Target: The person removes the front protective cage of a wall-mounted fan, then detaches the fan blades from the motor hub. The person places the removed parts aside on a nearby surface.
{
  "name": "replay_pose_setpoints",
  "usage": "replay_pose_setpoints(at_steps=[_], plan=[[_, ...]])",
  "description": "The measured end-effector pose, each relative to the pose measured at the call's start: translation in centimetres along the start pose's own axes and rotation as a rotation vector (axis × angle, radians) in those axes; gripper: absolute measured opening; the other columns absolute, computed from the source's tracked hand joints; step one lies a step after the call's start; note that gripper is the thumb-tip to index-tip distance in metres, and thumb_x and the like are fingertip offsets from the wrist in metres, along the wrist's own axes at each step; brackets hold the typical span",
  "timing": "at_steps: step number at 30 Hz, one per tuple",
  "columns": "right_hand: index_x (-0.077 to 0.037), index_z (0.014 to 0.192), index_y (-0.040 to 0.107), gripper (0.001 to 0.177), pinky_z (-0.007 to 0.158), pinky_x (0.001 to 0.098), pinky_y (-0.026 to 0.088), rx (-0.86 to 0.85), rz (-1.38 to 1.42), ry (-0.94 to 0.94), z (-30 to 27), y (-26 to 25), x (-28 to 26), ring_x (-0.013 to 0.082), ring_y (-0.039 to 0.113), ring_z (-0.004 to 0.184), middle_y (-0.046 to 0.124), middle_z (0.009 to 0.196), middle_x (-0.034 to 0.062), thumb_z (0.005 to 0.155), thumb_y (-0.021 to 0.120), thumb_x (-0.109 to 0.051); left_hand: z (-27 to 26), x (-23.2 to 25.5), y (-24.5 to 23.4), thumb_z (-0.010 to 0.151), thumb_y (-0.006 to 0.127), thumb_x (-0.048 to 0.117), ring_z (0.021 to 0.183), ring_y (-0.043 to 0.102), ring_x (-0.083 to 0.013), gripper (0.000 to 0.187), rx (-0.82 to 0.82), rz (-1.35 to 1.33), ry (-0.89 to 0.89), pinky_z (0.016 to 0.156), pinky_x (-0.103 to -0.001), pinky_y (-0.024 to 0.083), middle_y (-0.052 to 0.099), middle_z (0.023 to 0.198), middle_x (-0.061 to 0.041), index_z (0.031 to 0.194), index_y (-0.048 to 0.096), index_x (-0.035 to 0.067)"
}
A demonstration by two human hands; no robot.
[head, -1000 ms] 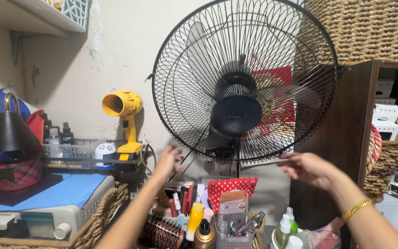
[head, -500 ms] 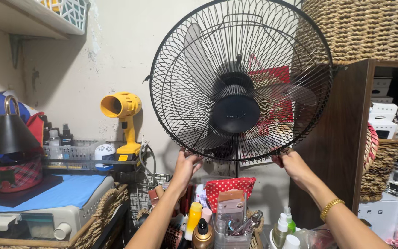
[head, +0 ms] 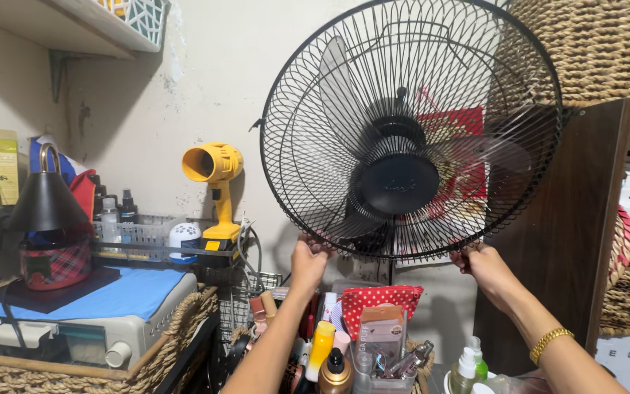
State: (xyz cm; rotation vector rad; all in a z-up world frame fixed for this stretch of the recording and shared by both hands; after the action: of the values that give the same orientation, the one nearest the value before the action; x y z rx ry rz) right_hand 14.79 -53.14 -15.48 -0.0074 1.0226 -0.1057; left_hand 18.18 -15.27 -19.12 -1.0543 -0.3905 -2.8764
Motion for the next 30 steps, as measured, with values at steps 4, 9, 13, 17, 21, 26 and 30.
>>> replay_pose_setpoints(at_steps=[4,9,13,17,21,26,30], plan=[[0.002,0.092,0.062,0.023,0.068,0.0328,0.042,0.010,-0.071,0.013,0.0,-0.4,-0.1,0.0146,0.048,0.070,0.060,0.080,0.0048,0.102,0.044,-0.007,-0.7,0.8,0.0,0.080,0.066,0.000,0.079,0.072,-0.0208,0.026,0.078,0.248,0.164,0.070,-0.035,0.055,0.075,0.087,-0.011,0.105,0.063,-0.001],[0.001,0.092,0.064,0.023,0.069,0.0318,0.043,0.016,-0.104,0.067,0.0,-0.2,-0.9,0.0140,0.049,0.070,0.060,0.079,0.0045,0.102,0.045,-0.008,-0.6,0.9,-1.0,0.084,0.065,0.005,0.067,0.069,-0.0292,0.014,0.042,0.443,0.187,0.065,-0.043,0.052,0.070,0.072,-0.017,0.094,0.063,-0.005],[0.003,0.093,0.065,0.022,0.070,0.0317,0.047,0.007,-0.090,0.141,-0.6,0.4,-1.6,0.0148,0.053,0.071,0.061,0.080,0.0073,0.100,0.046,-0.005,-0.7,0.8,-1.6,0.083,0.067,0.002,0.076,0.068,-0.0306,0.007,0.052,0.576,0.324,0.072,-0.045,0.051,0.072,0.078,-0.019,0.087,0.065,-0.004],[0.005,0.099,0.063,0.020,0.068,0.0337,0.052,0.030,0.021,0.186,-2.1,0.5,-2.6,0.0161,0.055,0.070,0.065,0.085,0.0101,0.102,0.046,-0.006,-1.9,2.5,-1.6,0.080,0.060,0.011,0.089,0.069,-0.0217,0.020,0.197,-0.009,0.028,0.078,-0.044,0.056,0.071,0.093,-0.008,0.099,0.061,0.002],[0.003,0.109,0.062,0.018,0.066,0.0339,0.051,0.028,0.009,0.261,-3.3,0.8,-3.8,0.0153,0.054,0.069,0.064,0.087,0.0105,0.102,0.047,-0.004,-2.7,6.6,-1.0,0.098,0.044,0.041,0.096,0.060,-0.0192,0.036,0.297,-0.663,-0.356,0.080,-0.042,0.048,0.067,0.100,-0.004,0.105,0.063,0.012],[0.006,0.111,0.063,0.019,0.064,0.0335,0.051,-0.065,0.037,0.283,-3.6,0.9,-6.4,0.0143,0.055,0.068,0.065,0.089,0.0108,0.101,0.049,-0.002,-0.5,12.2,0.9,0.100,0.032,0.066,0.101,0.061,-0.0151,0.068,0.539,-0.665,-0.347,0.092,-0.033,0.047,0.068,0.113,-0.002,0.115,0.065,0.008],[0.006,0.112,0.062,0.020,0.067,0.0358,0.054,-0.094,-0.043,0.375,-5.7,0.8,-7.8,0.0174,0.058,0.070,0.070,0.094,0.0152,0.101,0.047,-0.001,0.2,13.7,0.8,0.100,0.035,0.060,0.099,0.060,-0.0193,0.069,0.695,-0.762,-0.203,0.088,-0.034,0.048,0.069,0.115,-0.006,0.124,0.067,0.004]])
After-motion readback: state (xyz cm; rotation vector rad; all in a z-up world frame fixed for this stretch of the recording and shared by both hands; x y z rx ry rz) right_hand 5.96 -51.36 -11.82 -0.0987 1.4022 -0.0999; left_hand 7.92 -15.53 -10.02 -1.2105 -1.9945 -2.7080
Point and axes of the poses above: each hand's wrist, its own z-axis towards the middle knuckle, its own y-axis out of the palm, x = y × z, the point moved 1 cm from there along z, towards the middle knuckle
